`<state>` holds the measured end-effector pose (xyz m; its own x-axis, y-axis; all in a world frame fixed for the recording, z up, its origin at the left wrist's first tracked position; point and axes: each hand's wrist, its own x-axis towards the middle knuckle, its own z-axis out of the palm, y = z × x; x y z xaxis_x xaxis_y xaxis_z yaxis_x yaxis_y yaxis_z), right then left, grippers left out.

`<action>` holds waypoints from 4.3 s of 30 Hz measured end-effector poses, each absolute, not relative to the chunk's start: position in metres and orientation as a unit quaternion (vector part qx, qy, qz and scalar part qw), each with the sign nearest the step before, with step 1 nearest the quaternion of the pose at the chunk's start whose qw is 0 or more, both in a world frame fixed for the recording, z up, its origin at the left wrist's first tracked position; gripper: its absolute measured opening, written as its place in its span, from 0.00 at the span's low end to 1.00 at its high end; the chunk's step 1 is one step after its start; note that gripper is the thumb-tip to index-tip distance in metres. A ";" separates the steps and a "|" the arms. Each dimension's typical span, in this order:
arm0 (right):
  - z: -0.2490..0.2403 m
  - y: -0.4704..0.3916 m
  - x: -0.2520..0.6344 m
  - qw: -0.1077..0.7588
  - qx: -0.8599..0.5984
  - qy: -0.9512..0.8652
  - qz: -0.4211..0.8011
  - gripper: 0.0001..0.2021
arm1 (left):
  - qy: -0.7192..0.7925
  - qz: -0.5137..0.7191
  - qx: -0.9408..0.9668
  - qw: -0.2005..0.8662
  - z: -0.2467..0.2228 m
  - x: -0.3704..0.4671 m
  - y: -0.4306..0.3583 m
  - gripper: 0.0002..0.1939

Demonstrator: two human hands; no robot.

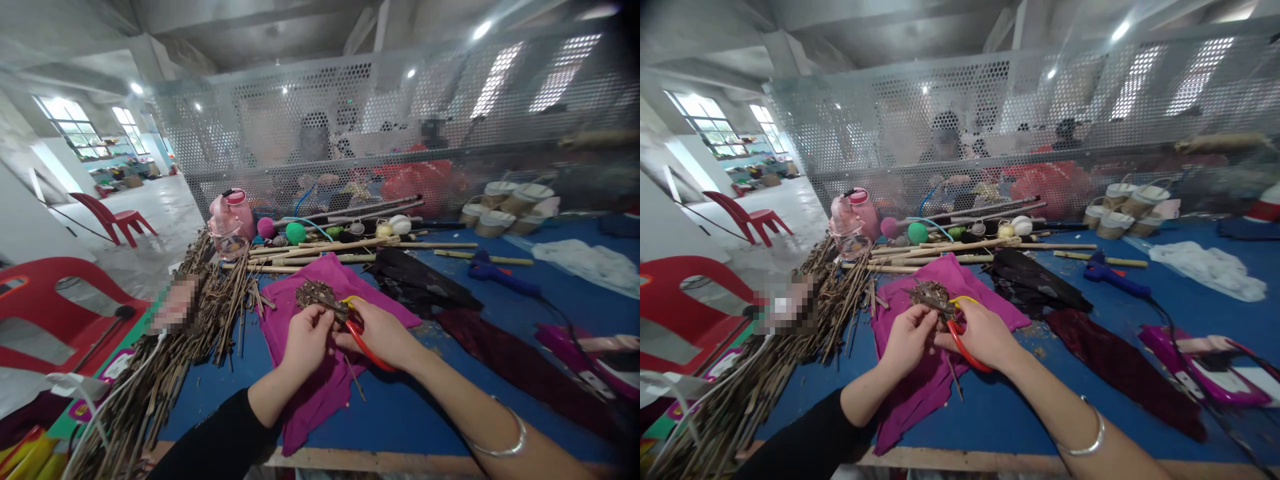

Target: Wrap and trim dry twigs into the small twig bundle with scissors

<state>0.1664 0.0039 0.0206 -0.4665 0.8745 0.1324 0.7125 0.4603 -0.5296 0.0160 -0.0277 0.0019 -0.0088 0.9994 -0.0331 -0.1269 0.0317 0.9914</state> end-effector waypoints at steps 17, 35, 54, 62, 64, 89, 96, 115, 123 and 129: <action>0.020 0.009 0.173 0.137 -0.509 -0.831 0.178 0.17 | 0.481 0.506 0.454 0.553 0.004 0.016 -0.027 0.14; 0.022 0.007 0.169 0.120 -0.513 -0.827 0.195 0.18 | 0.503 0.486 0.465 0.543 -0.007 0.013 -0.021 0.13; 0.013 0.009 0.168 0.164 -0.486 -0.824 0.240 0.18 | 0.509 0.488 0.462 0.538 0.004 0.013 -0.026 0.13; 0.011 0.015 0.170 0.147 -0.506 -0.818 0.231 0.16 | 0.515 0.485 0.458 0.538 0.005 0.014 -0.026 0.13; 0.010 0.014 0.169 0.150 -0.509 -0.818 0.222 0.17 | 0.510 0.494 0.449 0.543 0.004 0.015 -0.025 0.13; 0.014 0.007 0.166 0.182 -0.473 -0.814 0.285 0.17 | 0.494 0.503 0.422 0.570 0.000 0.015 -0.025 0.14; 0.015 0.005 0.164 0.174 -0.484 -0.811 0.280 0.16 | 0.495 0.503 0.434 0.560 0.002 0.015 -0.025 0.16; 0.019 0.008 0.167 0.155 -0.486 -0.832 0.221 0.21 | 0.504 0.492 0.406 0.582 0.002 0.014 -0.023 0.14; 0.021 0.008 0.166 0.160 -0.462 -0.848 0.205 0.19 | 0.482 0.490 0.449 0.570 -0.006 0.014 -0.023 0.15; 0.017 0.008 0.167 0.136 -0.494 -0.833 0.211 0.19 | 0.489 0.484 0.480 0.545 -0.006 0.013 -0.023 0.15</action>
